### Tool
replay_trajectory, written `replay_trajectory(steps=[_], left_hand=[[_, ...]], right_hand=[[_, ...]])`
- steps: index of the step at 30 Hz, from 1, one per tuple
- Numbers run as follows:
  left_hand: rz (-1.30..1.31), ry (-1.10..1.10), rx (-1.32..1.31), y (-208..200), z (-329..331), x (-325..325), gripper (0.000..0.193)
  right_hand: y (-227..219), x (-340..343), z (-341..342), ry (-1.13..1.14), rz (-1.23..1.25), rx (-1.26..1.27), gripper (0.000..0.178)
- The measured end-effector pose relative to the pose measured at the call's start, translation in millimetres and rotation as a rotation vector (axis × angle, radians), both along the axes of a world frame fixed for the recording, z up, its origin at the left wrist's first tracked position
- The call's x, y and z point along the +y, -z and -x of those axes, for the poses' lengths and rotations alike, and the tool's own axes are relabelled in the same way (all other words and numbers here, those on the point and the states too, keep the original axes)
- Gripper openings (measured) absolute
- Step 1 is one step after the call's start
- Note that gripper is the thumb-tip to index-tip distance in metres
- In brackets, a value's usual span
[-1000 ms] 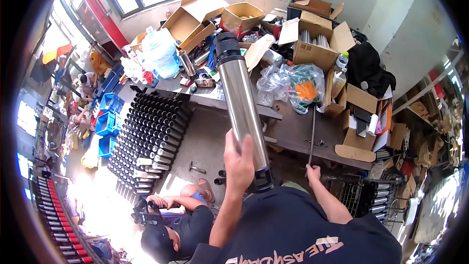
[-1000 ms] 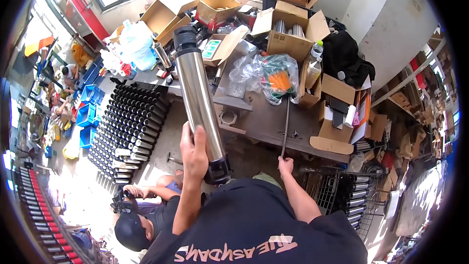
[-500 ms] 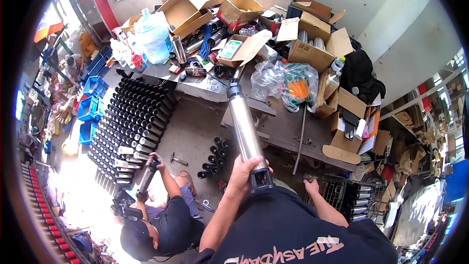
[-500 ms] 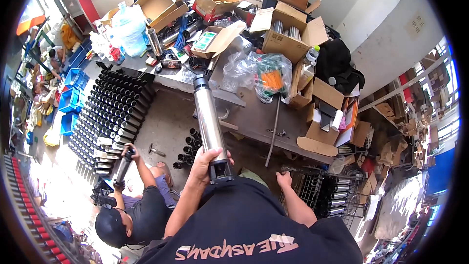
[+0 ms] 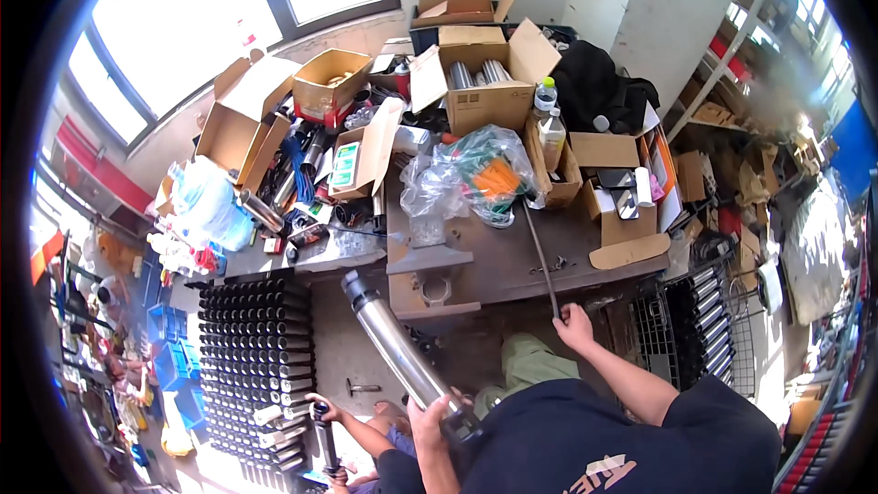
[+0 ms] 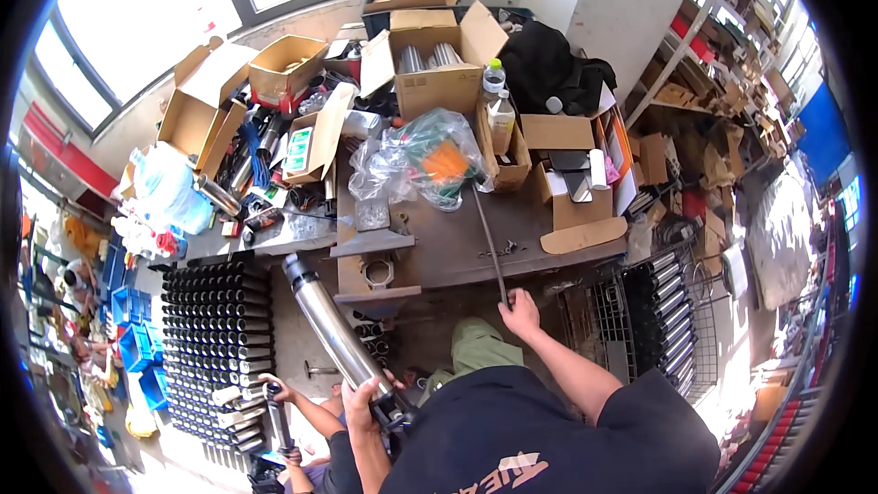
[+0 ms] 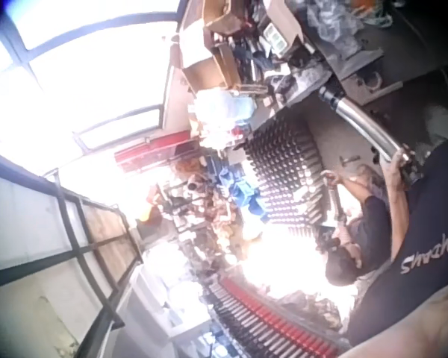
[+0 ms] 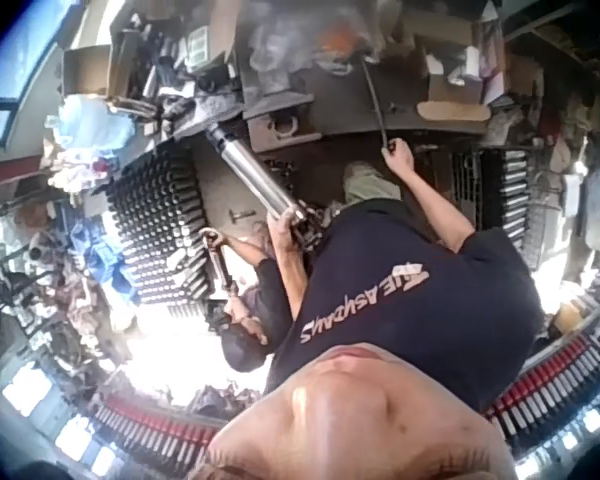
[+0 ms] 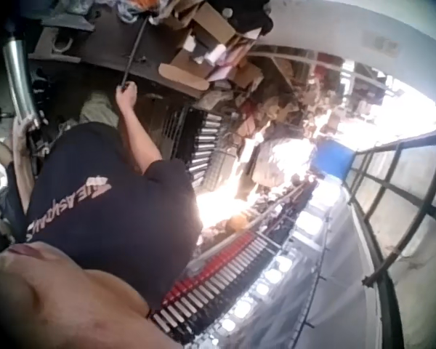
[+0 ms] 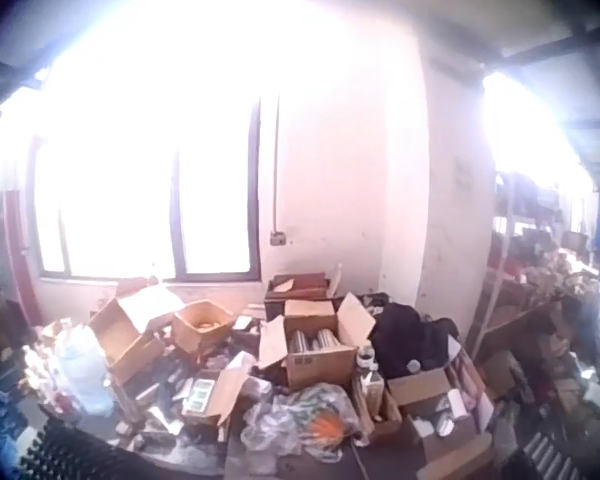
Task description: The person assembles metal components by inserting a rod through a large cylinder and tightening it, then places the finished part into a cart and wipes another component with a cloth.
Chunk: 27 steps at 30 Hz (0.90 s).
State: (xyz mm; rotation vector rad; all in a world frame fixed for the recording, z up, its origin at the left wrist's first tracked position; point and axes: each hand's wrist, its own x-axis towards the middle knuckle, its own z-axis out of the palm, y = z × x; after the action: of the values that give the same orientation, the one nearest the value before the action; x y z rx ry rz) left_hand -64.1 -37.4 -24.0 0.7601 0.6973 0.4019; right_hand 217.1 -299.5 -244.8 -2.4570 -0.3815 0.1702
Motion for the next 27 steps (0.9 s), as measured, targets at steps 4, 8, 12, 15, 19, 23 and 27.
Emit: replay_trajectory(steps=[4, 8, 12, 15, 19, 23, 27], left_hand=[[0.123, -0.042, 0.031, 12.7, 1.9, -1.6, 0.042], [-0.005, -0.127, 0.138, 9.4, -11.0, -8.0, 0.058], [0.059, -0.144, 0.392, 13.0, -5.4, -18.8, 0.042], [0.060, -0.242, 0.521, -39.9, -62.0, -26.2, 0.037], [0.069, -0.315, 0.567, -60.1, -85.5, -42.1, 0.036], [0.094, -0.307, 0.606, -69.4, -103.4, -39.2, 0.035], [0.134, -0.366, 0.677, -51.1, -97.1, -41.0, 0.037]], right_hand=[[-71.3, 96.7, -87.3, -0.200, -0.107, -0.189, 0.038], [-111.7, 241.6, -202.4, -0.447, -0.100, -0.352, 0.057], [-113.6, 381.7, -290.1, -0.654, 0.044, -0.464, 0.076], [-79.8, 434.6, -319.0, -0.637, 0.414, -0.425, 0.082], [-30.1, 423.5, -287.0, -0.893, 0.592, -0.281, 0.072], [30.4, 357.4, -256.1, -0.918, 0.319, -0.442, 0.053], [10.8, 327.2, -223.7, -0.939, 0.286, -0.377, 0.057]])
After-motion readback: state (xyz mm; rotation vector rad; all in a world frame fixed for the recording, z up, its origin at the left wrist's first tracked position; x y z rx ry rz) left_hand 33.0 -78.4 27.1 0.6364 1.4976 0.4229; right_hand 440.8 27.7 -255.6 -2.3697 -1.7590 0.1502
